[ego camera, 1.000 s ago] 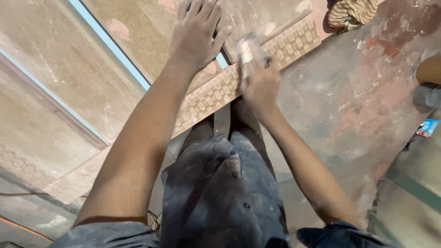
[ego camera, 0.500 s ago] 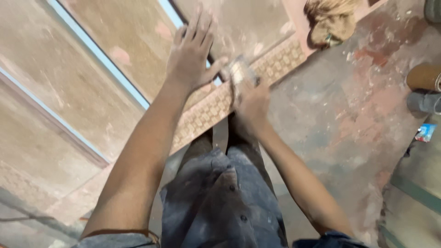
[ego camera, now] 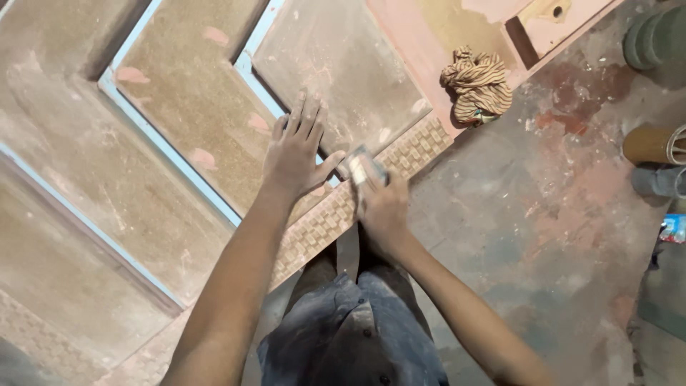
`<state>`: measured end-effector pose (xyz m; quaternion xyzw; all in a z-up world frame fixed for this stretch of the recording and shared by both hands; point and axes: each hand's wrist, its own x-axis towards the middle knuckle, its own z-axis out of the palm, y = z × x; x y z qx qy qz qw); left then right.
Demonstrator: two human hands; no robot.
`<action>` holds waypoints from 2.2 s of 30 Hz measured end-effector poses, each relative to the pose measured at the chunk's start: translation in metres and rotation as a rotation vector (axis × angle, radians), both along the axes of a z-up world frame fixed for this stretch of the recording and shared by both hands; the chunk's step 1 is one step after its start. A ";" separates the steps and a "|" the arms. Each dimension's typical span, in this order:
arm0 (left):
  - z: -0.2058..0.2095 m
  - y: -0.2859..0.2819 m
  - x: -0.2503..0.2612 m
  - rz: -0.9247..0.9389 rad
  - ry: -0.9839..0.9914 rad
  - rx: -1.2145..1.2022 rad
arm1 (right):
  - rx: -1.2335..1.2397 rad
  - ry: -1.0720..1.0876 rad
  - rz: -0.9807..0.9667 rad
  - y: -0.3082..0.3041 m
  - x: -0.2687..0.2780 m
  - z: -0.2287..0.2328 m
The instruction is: The person sands a wooden door panel using a sanding block. They move the block across the surface and edges of the door, focusing on smoothing the wood.
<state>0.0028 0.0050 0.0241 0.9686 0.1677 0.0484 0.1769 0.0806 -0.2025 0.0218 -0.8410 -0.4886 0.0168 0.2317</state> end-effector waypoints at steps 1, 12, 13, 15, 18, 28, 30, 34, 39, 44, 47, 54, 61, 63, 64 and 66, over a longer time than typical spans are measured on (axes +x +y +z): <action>0.001 0.000 -0.001 -0.001 0.000 -0.018 | -0.001 0.020 0.039 -0.003 0.003 0.000; 0.003 -0.001 0.002 0.004 0.019 -0.017 | -0.001 -0.011 -0.045 -0.010 0.018 -0.005; 0.002 -0.001 0.003 0.003 0.021 -0.006 | -0.039 -0.006 -0.034 -0.011 0.013 -0.008; 0.003 -0.001 -0.002 0.007 0.028 0.013 | -0.105 0.005 -0.014 -0.006 0.000 -0.011; 0.001 -0.001 0.002 -0.001 0.011 0.016 | 0.066 -0.040 0.134 -0.006 0.007 -0.005; 0.001 0.000 0.001 0.000 0.018 0.020 | -0.143 0.061 -0.094 -0.011 0.015 -0.044; 0.001 -0.002 -0.003 0.005 0.038 0.019 | -0.219 0.107 -0.115 -0.010 0.008 -0.036; 0.001 -0.001 0.002 0.004 0.022 0.013 | 0.080 0.012 0.051 0.000 0.014 -0.007; -0.004 0.001 -0.001 0.005 0.051 0.008 | 0.034 -0.068 0.093 0.002 0.000 -0.008; -0.008 -0.001 -0.003 0.006 -0.009 -0.003 | -0.099 0.090 -0.074 -0.001 0.012 -0.020; -0.006 0.001 -0.001 -0.011 0.047 0.034 | 0.004 -0.030 0.050 -0.004 0.005 -0.026; -0.007 -0.001 -0.004 -0.007 0.000 -0.001 | 0.080 -0.017 0.165 -0.008 -0.006 -0.026; -0.006 -0.003 -0.006 0.008 0.016 0.031 | -0.086 0.033 -0.013 0.006 -0.002 -0.018; -0.007 0.002 0.003 -0.011 -0.016 0.035 | 0.026 -0.044 0.090 0.004 -0.003 -0.008; -0.008 0.001 0.000 -0.007 -0.021 0.023 | 0.022 0.024 -0.001 0.003 0.002 -0.006; -0.010 0.000 -0.006 0.003 -0.002 0.006 | 0.016 0.167 -0.176 0.004 0.012 -0.005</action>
